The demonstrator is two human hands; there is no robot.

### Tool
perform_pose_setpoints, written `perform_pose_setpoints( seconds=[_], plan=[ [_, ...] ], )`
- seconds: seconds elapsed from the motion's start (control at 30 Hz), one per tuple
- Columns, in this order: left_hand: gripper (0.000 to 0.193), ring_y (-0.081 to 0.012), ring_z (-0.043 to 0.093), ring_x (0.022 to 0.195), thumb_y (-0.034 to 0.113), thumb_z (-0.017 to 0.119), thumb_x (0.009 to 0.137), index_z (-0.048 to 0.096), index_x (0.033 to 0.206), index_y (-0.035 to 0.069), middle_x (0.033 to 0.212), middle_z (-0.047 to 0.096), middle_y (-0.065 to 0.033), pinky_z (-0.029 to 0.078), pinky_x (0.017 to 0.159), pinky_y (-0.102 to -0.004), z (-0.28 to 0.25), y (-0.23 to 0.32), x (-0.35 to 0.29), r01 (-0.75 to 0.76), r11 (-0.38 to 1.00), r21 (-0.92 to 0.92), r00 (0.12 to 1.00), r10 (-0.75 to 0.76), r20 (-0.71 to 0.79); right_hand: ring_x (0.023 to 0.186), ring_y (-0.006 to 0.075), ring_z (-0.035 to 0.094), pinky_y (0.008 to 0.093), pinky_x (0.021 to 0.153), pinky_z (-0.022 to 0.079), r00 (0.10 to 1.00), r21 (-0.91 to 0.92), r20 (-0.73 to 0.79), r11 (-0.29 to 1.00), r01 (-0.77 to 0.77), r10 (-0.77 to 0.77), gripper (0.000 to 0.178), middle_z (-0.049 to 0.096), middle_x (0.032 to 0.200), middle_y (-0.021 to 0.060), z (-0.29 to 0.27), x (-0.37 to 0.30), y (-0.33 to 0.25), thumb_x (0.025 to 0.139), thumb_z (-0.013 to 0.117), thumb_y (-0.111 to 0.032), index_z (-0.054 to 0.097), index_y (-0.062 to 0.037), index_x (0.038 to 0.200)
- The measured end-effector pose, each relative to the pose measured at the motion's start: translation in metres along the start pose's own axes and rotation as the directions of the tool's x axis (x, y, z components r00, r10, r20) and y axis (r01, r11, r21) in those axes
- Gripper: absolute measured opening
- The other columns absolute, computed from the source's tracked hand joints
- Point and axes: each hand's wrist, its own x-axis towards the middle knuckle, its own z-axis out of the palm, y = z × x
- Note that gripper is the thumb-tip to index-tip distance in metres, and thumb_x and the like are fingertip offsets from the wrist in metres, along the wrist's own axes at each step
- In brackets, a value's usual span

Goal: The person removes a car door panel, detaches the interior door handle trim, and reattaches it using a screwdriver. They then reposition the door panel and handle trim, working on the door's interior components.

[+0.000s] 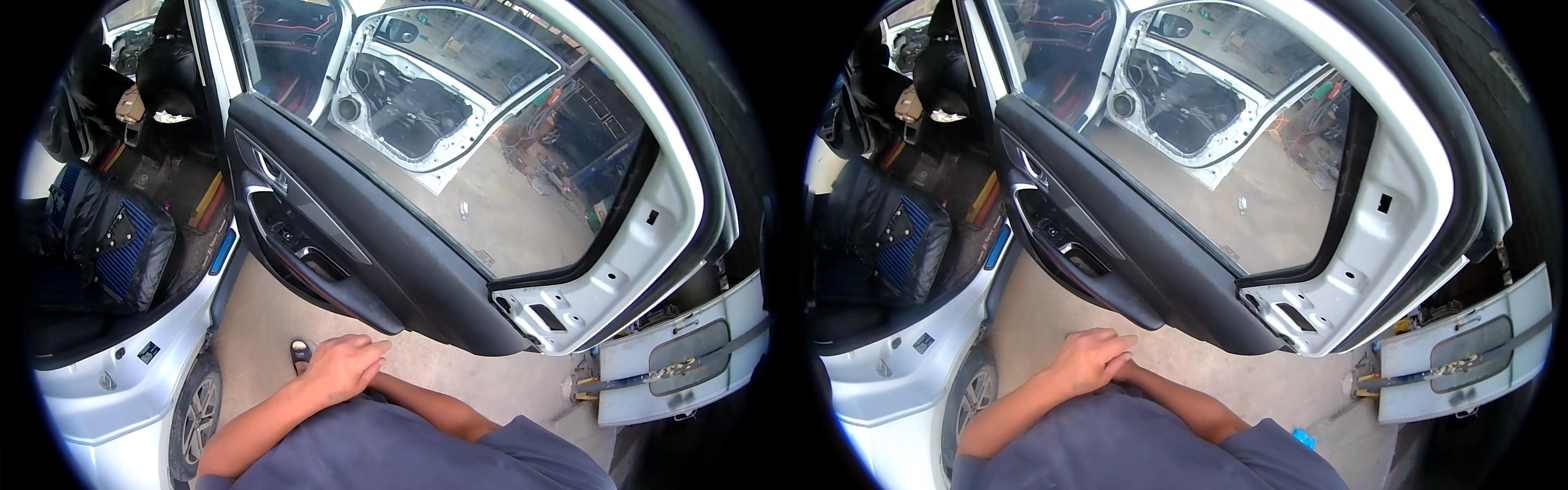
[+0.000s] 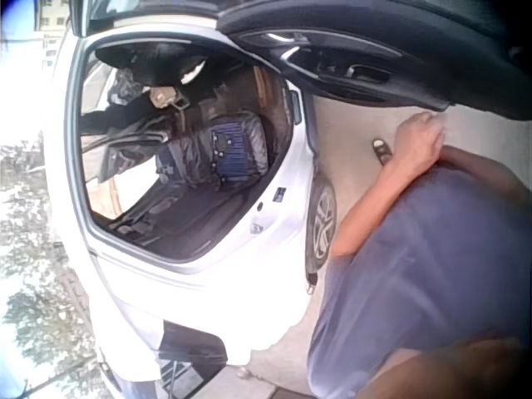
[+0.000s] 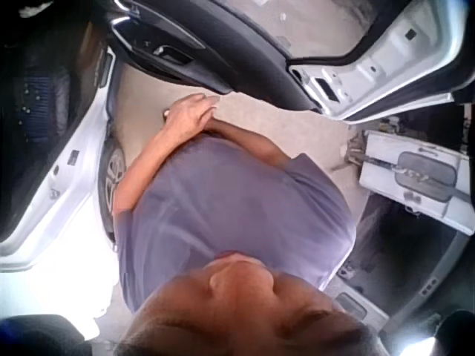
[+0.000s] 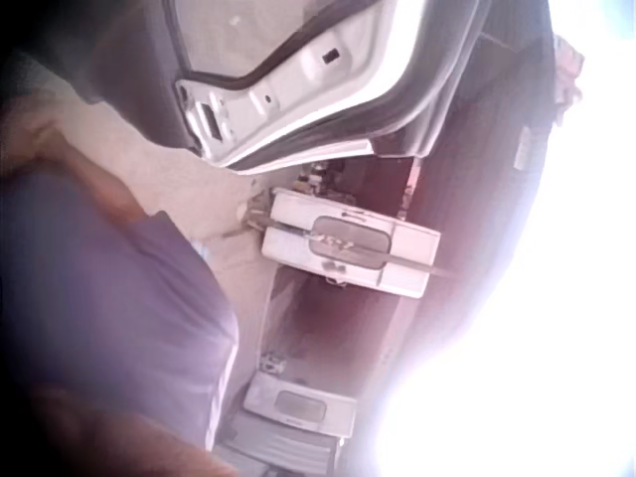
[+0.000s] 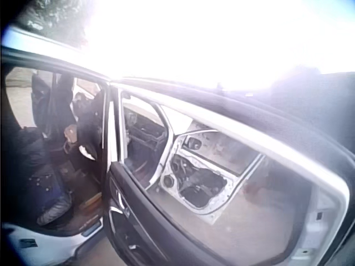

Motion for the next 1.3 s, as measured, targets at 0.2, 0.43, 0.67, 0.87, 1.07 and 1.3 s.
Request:
perform_pose_setpoints(
  seconds=[0.2,0.43,0.67,0.87,1.07,1.3],
  plan=[
    [0.044,-0.0273,0.062,0.068,0.009,0.064,0.083,0.067,0.127,0.009,0.076,0.053,-0.0077,0.051,0.06,-0.041,0.009,0.071,0.123,-0.462,0.867,0.189,0.887,0.448,0.112,0.102,0.0378,0.069,0.0437,0.092,0.054,0.706,-0.384,-0.186,0.61,-0.693,0.684,0.04,0.072,0.107,0.0227,-0.063,-0.109,0.007,0.072,0.063,-0.031,0.076,-0.004,0.099],
    [0.026,-0.0219,0.068,0.07,0.014,0.065,0.08,0.071,0.105,0.009,0.082,0.064,-0.005,0.055,0.059,-0.0357,0.022,0.087,0.178,-0.736,0.474,0.483,0.652,0.69,0.315,0.086,0.0348,0.073,0.0462,0.068,0.06,0.227,-0.057,-0.282,0.22,-0.974,0.932,0.038,0.074,0.107,0.0181,0.012,-0.373,0.089,0.082,0.064,-0.031,0.075,-0.0025,0.105],
    [0.007,-0.0268,0.07,0.069,0.011,0.061,0.081,0.064,0.088,0.012,0.075,0.064,-0.0054,0.055,0.056,-0.0389,0.029,0.088,0.184,-0.697,0.401,0.594,0.673,0.65,0.351,0.065,0.0312,0.068,0.0473,0.06,0.054,-0.105,0.094,0.018,-0.106,-0.99,0.994,0.033,0.072,0.081,0.0195,0.19,-0.604,0.151,0.085,0.067,-0.034,0.075,-0.0014,0.085],
    [0.008,-0.0324,0.07,0.071,0.01,0.06,0.087,0.062,0.094,0.01,0.075,0.067,-0.0107,0.055,0.057,-0.043,0.041,0.086,0.186,-0.626,0.422,0.656,0.744,0.575,0.339,0.062,0.0322,0.068,0.0472,0.058,0.054,0.124,0.106,-0.047,0.129,-0.986,0.991,0.029,0.07,0.077,0.0195,0.175,-0.567,0.141,0.081,0.066,-0.028,0.073,-0.0005,0.084],
    [0.011,-0.0371,0.071,0.076,0.016,0.059,0.091,0.061,0.097,0.008,0.078,0.072,-0.0158,0.057,0.066,-0.0476,0.037,0.074,0.165,-0.385,0.628,0.677,0.909,0.384,0.161,0.056,0.0322,0.066,0.0459,0.052,0.053,0.484,0.087,-0.395,0.557,-0.826,0.781,0.024,0.067,0.07,0.0189,0.022,-0.433,0.091,0.076,0.063,-0.021,0.07,0.0005,0.083],
    [0.029,-0.0383,0.069,0.09,0.017,0.061,0.091,0.064,0.12,0.017,0.103,0.073,-0.0123,0.055,0.076,-0.0489,0.04,0.096,0.135,-0.333,0.843,0.422,0.934,0.357,0.025,0.048,0.0221,0.061,0.0375,0.047,0.05,0.344,0.265,-0.461,0.497,-0.826,0.818,0.015,0.063,0.065,0.0117,-0.026,-0.397,0.059,0.076,0.062,-0.014,0.067,-0.0002,0.079]
  ],
)
